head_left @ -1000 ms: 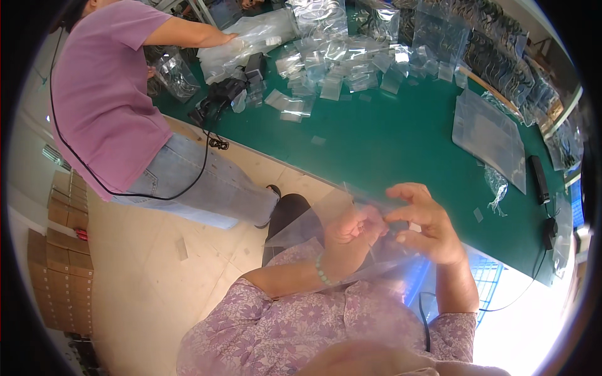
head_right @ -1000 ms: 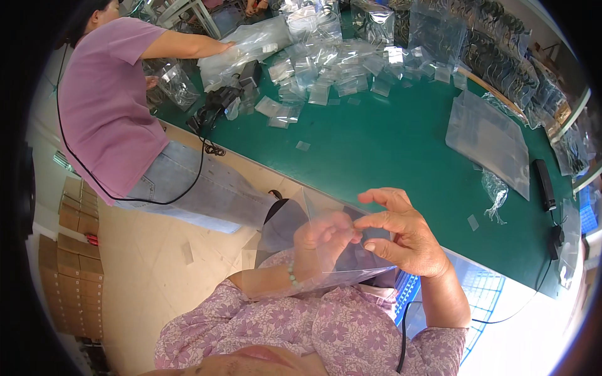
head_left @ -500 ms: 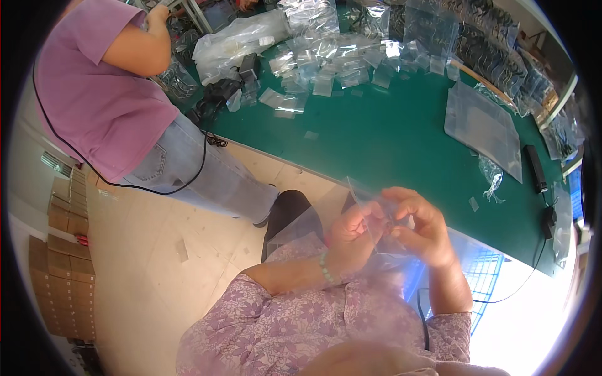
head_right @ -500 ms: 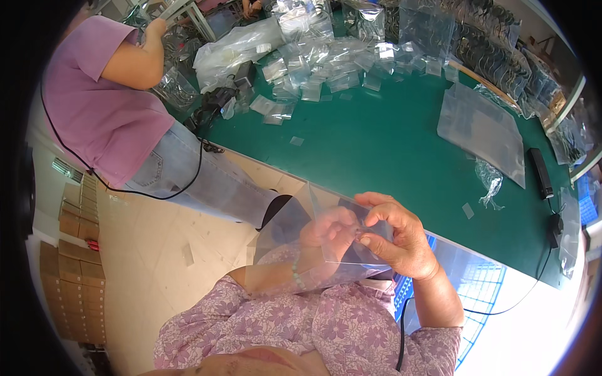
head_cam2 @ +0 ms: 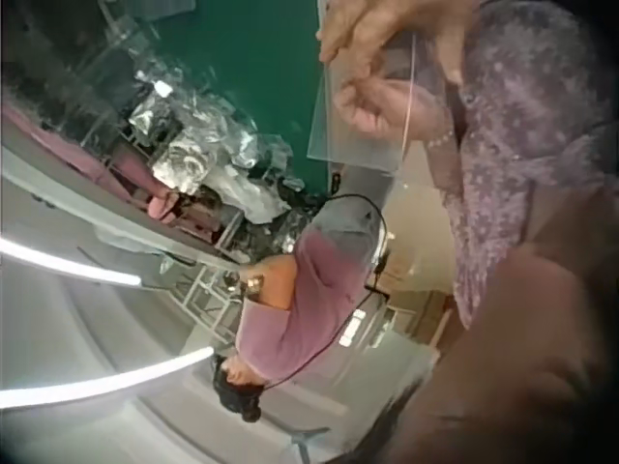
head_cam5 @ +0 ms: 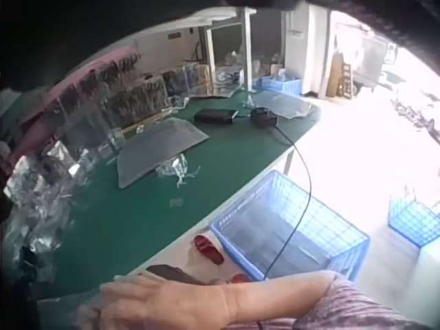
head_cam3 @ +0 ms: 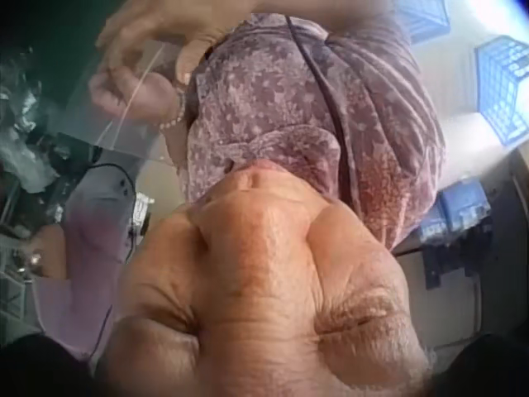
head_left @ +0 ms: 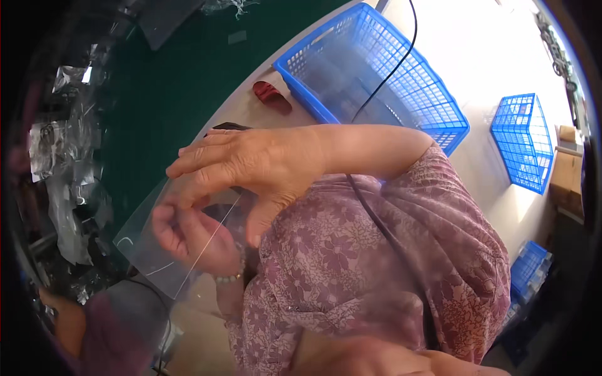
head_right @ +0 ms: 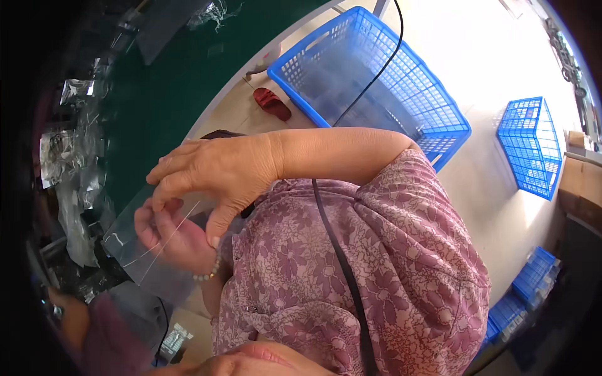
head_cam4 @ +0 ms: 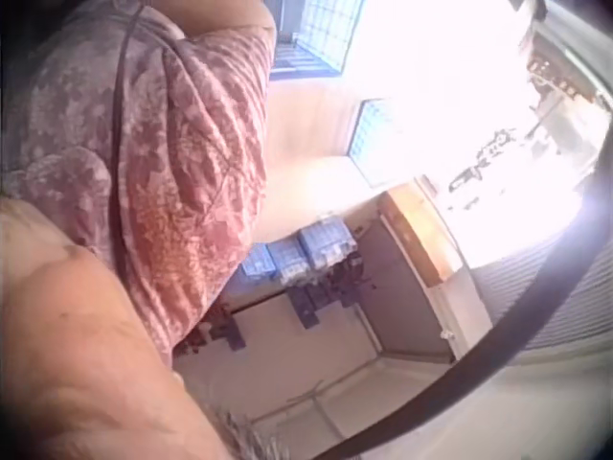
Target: Packing small hardware items into plastic bags at a workstation.
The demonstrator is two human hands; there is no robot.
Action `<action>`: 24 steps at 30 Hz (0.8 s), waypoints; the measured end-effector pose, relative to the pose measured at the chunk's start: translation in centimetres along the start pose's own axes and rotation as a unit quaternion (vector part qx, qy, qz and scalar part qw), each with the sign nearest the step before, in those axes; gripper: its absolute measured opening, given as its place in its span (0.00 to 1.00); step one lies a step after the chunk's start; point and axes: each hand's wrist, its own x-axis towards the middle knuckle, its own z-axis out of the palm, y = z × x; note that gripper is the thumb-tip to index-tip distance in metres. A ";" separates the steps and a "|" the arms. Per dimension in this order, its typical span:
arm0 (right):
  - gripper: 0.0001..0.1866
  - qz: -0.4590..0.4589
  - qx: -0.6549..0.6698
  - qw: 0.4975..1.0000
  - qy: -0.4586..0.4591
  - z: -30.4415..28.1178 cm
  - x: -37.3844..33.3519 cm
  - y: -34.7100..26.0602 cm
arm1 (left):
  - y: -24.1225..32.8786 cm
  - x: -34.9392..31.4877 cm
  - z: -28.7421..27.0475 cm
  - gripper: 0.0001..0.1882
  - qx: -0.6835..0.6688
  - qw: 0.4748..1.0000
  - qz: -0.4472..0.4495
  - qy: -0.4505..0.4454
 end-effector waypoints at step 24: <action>0.31 0.547 0.289 0.523 0.586 -5.7 -56.0 -3.8 | -4.0 14.1 4.6 0.14 -0.033 0.865 -0.189 -0.463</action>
